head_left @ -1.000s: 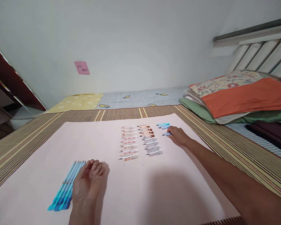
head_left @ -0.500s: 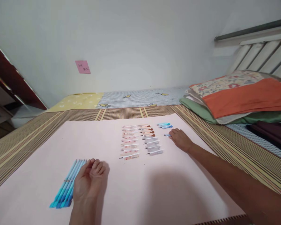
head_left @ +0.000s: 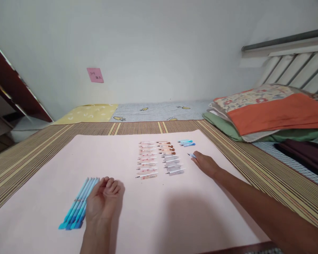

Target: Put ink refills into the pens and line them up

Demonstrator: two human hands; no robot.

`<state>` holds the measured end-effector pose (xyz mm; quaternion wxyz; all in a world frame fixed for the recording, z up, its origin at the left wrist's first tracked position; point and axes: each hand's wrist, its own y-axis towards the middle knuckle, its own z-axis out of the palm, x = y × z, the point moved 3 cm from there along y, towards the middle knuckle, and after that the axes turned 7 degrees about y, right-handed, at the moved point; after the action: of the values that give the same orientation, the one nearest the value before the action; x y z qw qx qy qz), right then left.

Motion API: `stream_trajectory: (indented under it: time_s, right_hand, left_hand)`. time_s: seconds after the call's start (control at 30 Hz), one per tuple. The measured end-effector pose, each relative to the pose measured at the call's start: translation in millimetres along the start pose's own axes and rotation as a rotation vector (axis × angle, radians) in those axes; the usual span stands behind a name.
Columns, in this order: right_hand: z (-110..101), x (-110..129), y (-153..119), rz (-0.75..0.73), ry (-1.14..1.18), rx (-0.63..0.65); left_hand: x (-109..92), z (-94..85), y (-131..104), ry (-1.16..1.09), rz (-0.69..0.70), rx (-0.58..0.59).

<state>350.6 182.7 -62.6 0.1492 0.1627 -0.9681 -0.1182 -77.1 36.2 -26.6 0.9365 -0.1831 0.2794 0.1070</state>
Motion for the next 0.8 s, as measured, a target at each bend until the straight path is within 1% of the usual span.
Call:
stream_trajectory:
  time_s: [0.17, 0.37, 0.43, 0.5, 0.57, 0.6, 0.67, 0.7, 0.77, 0.8]
  right_hand:
    - [-4.6, -1.6, -5.1, 0.1, 0.124, -0.08]
    - [-13.3, -13.5, -12.5, 0.32, 0.306, -0.286]
    - [-18.1, -13.0, -14.6, 0.369, 0.368, -0.319]
    - [-23.2, -5.9, -15.6, 0.397, 0.428, -0.331]
    - [-26.1, 10.8, -16.5, 0.401, 0.483, -0.319]
    - [-25.6, 23.4, -17.6, 0.392, 0.509, -0.303]
    - [-19.4, 56.8, -22.1, 0.343, 0.558, -0.246]
    - [-13.7, 76.8, -25.5, 0.292, 0.587, -0.197]
    - [2.3, 121.6, -33.5, 0.061, 0.62, 0.017]
    - [10.4, 142.7, -38.5, -0.075, 0.565, 0.126]
  left_hand:
    - [-0.4, 0.2, -0.8, -0.024, -0.007, -0.004]
    - [-1.6, 1.3, -1.2, -0.042, -0.011, -0.009]
    - [-1.9, 1.3, -1.2, -0.047, -0.013, -0.004]
    - [-2.0, 1.3, -1.3, -0.056, -0.02, 0.005]
    - [-1.9, 1.6, -1.7, -0.061, -0.028, 0.009]
    - [-1.8, 1.7, -1.9, -0.061, -0.029, 0.007]
    - [-1.4, 2.2, -2.6, -0.056, -0.029, 0.003]
    - [-1.2, 2.5, -2.9, -0.054, -0.027, 0.004]
    - [-1.2, 2.8, -3.3, -0.052, -0.024, 0.008]
    - [-1.5, 2.6, -3.4, -0.053, -0.023, 0.008]
